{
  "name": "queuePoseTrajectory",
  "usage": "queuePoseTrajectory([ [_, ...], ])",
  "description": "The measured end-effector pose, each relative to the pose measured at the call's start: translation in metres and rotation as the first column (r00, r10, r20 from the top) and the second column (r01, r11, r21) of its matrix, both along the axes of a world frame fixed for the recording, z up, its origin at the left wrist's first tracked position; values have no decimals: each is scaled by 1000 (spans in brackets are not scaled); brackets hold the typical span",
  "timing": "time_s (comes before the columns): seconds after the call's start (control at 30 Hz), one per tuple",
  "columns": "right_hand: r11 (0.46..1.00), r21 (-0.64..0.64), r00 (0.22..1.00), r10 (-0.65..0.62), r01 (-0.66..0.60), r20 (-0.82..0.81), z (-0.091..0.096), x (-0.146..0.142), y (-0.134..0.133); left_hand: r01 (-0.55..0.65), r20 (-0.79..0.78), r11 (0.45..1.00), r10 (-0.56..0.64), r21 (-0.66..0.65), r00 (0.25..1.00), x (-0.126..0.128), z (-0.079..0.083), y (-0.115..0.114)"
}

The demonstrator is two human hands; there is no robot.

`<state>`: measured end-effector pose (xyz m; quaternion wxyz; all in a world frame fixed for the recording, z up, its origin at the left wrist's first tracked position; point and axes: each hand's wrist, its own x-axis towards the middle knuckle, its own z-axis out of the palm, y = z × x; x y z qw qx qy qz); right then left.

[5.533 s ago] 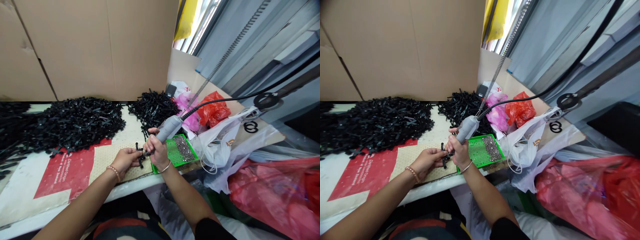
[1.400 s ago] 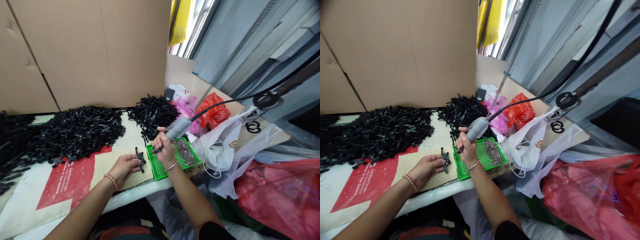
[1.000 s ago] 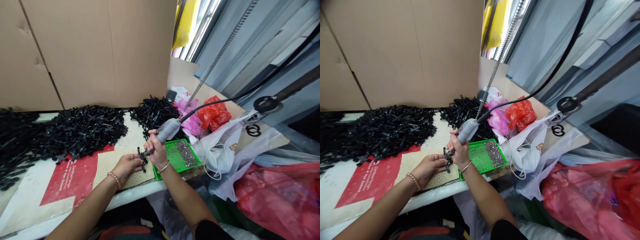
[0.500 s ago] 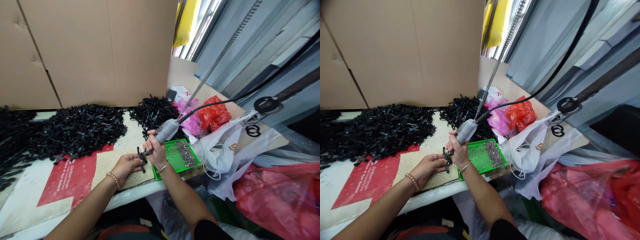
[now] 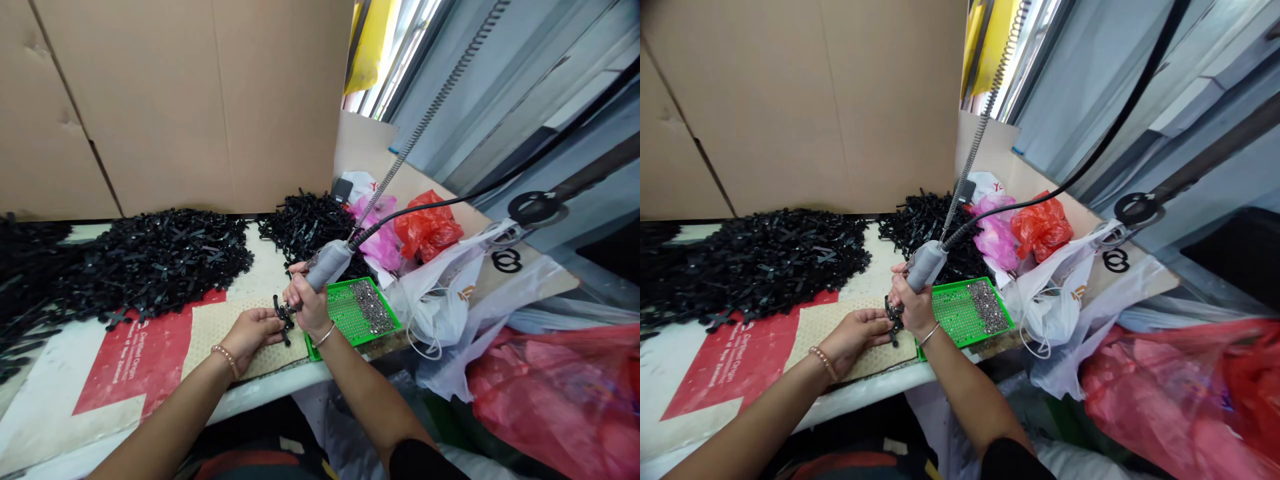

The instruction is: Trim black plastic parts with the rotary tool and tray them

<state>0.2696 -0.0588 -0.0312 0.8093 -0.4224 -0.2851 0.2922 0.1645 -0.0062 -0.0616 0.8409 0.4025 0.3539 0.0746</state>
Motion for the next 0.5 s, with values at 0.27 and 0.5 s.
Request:
queuePoseTrajectory([
  [0.27,990,-61,991,127,-124,38,-5,2,1,12,-32,1000,-12,-3,999,4,2,2],
  [0.5,974,-197,994,103,-109,-41,1,4,-12,-44,-88,999,43,-1,995,4,17,-8],
])
